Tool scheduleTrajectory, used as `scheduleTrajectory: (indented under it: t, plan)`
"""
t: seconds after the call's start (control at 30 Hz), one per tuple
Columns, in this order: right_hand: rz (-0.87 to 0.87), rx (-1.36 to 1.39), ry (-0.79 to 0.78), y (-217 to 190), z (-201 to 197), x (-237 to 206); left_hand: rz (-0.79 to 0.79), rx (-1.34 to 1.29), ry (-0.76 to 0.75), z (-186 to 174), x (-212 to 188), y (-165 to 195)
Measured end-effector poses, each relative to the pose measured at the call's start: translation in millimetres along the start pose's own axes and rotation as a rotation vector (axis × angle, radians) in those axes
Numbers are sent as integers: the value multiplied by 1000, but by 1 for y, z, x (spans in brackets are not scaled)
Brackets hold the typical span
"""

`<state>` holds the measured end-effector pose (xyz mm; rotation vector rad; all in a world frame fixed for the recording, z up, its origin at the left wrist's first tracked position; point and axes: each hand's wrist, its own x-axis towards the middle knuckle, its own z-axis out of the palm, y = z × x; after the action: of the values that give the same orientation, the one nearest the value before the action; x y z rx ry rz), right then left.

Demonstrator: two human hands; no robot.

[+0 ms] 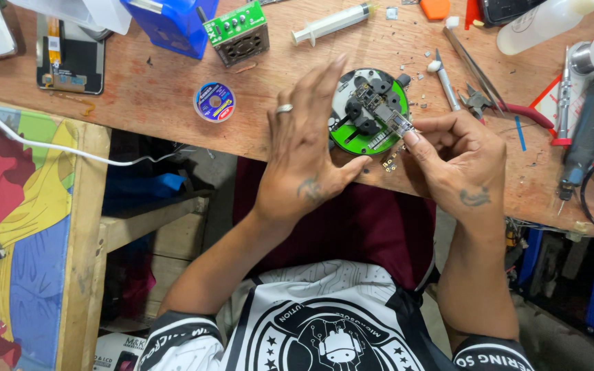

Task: The person solders a small circuit board using a soldering iron and solder wire. They then apply flux from a bottle and wipe the board with a cotton swab. Finally, they place the board into a green circular holder and adjust it.

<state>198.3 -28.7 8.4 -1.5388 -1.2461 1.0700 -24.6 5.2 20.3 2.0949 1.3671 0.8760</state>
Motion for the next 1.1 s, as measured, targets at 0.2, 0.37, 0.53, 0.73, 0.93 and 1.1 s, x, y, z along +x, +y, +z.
scheduleTrajectory:
  t: [0.2, 0.37, 0.53, 0.73, 0.93, 1.1]
  plan:
    - [1, -200, -26, -15, 3, 1, 103, -101, -51, 7, 13, -7]
    - [16, -158, -60, -16, 3, 3, -85, 16, 26, 17, 3, 4]
    - [-58, -215, -105, -18, 1, 16, -130, 68, 123, 20, -2, 9]
    - [6, -156, -127, -17, 1, 19, -81, 44, 136, 16, -5, 7]
    - [-73, -124, -67, -4, 4, 13, -120, -7, 164, -3, -23, 4]
    - [-99, 2, 0, 8, 10, 7, -215, 1, 134, -9, -45, 3]
